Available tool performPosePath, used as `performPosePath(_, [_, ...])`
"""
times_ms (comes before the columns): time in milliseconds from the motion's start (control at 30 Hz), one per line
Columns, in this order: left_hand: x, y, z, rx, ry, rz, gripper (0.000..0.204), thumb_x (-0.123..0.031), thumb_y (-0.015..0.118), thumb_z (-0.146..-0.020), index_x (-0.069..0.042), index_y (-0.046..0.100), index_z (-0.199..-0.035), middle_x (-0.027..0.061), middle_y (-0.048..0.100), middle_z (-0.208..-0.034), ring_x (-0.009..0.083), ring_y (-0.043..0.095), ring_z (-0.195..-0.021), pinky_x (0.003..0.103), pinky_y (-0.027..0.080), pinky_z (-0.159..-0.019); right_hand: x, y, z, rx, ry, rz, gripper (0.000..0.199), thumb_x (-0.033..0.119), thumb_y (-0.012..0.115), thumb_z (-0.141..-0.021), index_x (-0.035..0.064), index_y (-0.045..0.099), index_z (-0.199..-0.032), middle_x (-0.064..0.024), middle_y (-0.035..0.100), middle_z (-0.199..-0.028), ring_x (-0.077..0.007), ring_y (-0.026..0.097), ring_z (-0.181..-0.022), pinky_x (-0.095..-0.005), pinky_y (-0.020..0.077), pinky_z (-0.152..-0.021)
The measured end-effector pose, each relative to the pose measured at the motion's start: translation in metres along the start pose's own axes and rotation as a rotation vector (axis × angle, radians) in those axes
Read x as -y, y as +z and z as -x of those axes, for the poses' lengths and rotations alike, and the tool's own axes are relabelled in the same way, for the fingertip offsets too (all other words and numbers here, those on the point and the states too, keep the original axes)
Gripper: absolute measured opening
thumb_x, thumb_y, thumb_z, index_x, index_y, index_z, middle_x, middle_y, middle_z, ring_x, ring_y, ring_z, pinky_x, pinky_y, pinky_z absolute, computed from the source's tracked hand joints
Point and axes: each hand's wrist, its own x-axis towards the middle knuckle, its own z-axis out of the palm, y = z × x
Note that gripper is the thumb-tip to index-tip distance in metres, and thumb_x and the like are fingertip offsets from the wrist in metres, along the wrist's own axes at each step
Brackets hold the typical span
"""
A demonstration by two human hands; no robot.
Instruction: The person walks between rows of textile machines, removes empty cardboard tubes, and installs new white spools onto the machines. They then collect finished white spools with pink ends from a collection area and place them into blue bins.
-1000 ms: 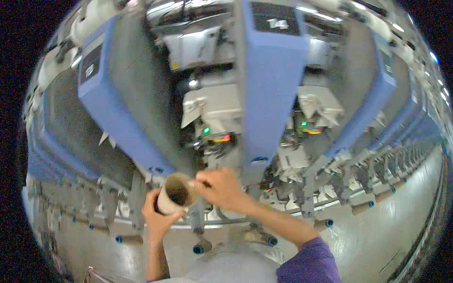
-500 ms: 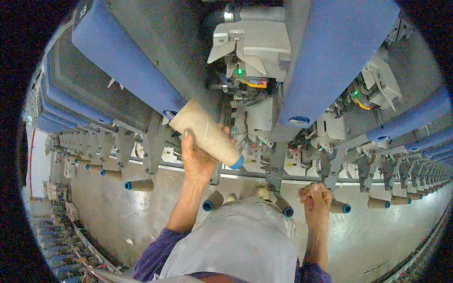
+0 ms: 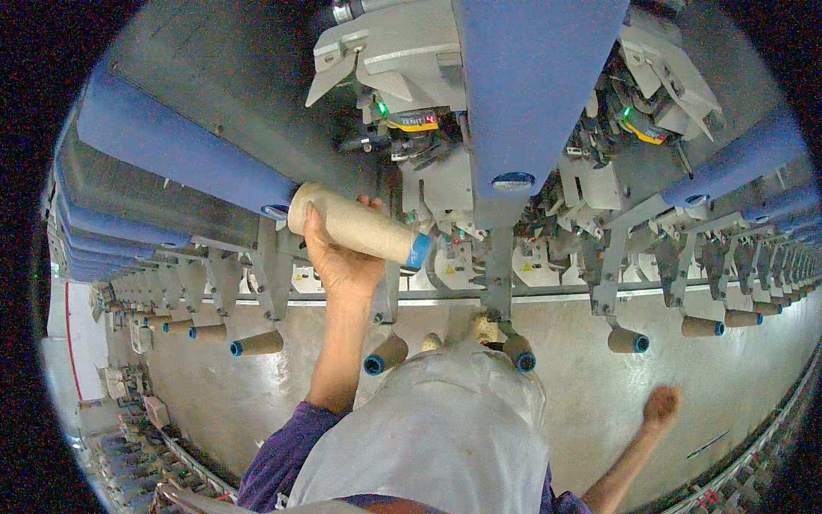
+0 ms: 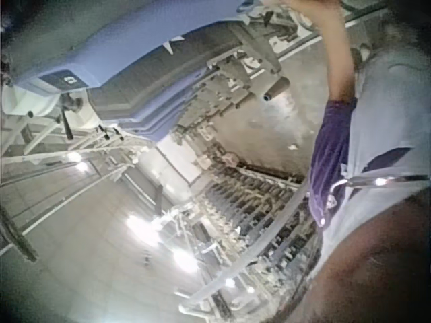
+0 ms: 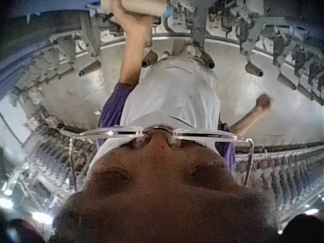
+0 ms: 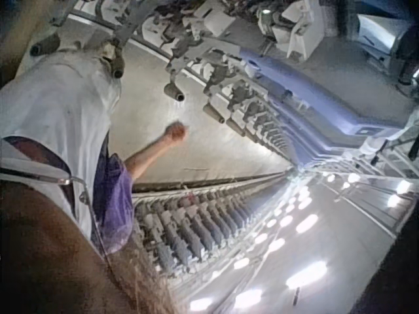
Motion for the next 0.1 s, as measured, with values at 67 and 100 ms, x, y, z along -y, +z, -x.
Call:
performPosePath(67, [-0.002, 0.001, 0.001, -0.005, -0.008, -0.037, 0.067, -0.051, 0.065, -0.074, -0.010, 0.041, -0.121, 0.0135, 0.053, -0.106, 0.0300, 0.053, -0.101, 0.047, 0.041, -0.092, 0.052, -0.089, 0.107, -0.435, -0.033, 0.274, 0.011, 0.022, 0.061, -0.083, 0.0115, 0.059, -0.088, -0.0047, 0.060, -0.089, -0.0158, 0.054, -0.074, -0.0284, 0.0462, -0.064])
performPosePath(100, [-0.004, 0.002, 0.002, 0.013, -0.009, -0.053, 0.065, -0.051, 0.065, -0.075, -0.011, 0.041, -0.120, 0.0128, 0.053, -0.107, 0.0295, 0.053, -0.101, 0.047, 0.040, -0.093, 0.072, -0.119, 0.148, -0.629, -0.007, 0.373, 0.016, 0.025, 0.064, -0.081, 0.0125, 0.059, -0.089, -0.0047, 0.060, -0.091, -0.0145, 0.055, -0.073, -0.0270, 0.0465, -0.062])
